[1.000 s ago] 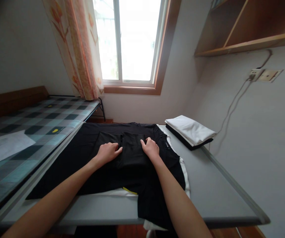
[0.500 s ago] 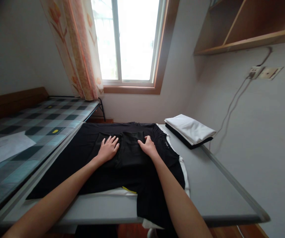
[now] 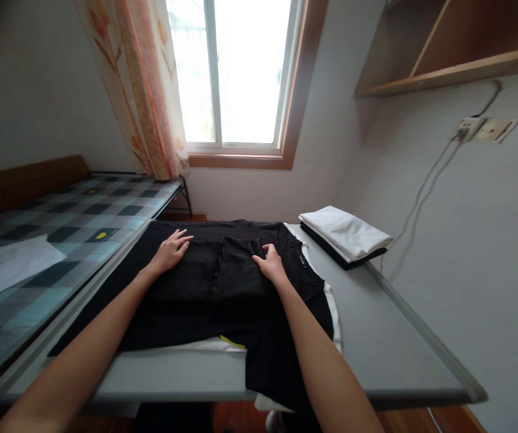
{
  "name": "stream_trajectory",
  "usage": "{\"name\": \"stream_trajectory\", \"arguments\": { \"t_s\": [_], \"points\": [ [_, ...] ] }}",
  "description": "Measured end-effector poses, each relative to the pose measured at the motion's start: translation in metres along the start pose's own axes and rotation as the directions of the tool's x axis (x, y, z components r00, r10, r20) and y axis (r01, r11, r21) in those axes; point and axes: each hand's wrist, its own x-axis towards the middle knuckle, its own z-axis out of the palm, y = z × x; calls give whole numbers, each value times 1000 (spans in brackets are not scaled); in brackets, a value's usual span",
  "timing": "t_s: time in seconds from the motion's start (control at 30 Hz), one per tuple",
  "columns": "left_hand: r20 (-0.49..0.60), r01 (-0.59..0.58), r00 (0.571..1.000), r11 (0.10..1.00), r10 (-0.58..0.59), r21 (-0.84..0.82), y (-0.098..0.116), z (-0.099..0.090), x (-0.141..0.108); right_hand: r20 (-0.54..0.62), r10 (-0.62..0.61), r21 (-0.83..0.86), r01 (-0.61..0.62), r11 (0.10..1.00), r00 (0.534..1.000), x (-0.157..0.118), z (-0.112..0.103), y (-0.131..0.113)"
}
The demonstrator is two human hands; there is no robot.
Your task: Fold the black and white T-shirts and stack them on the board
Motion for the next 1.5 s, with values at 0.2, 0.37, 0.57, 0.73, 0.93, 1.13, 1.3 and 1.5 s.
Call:
{"name": "stream_trajectory", "arguments": {
  "t_s": [0.2, 0.37, 0.57, 0.73, 0.93, 1.13, 1.3, 1.5],
  "points": [
    [132, 24, 991, 999, -29, 38, -7, 24, -2, -30, -15, 11, 15, 1000, 999, 0, 0, 2],
    [150, -36, 989, 990, 16, 137, 7, 25, -7, -53, -21, 19, 22, 1000, 998, 1, 2, 5],
    [160, -202, 971, 969, 179, 141, 34, 22, -18, -53, -20, 63, 23, 998, 998, 4, -2, 4],
    [-28, -319, 947, 948, 319, -15, 48, 8, -18, -92, -56, 129, 67, 989, 994, 14, -43, 19],
    [53, -383, 917, 911, 395, -154, 52, 19, -21, -112, 39, 47, -34, 998, 993, 21, -93, 57],
    [217, -403, 874, 898, 435, -175, 56, 38, -29, -28, 156, 3, -156, 988, 987, 20, -112, 48],
    [132, -319, 908, 862, 397, -394, 61, 37, -25, 109, 8, 72, -16, 997, 994, 11, -131, -33],
    [166, 62, 971, 493, 170, -868, 70, 32, -17, 307, -359, 256, 287, 923, 881, -9, -77, -82]
  ]
}}
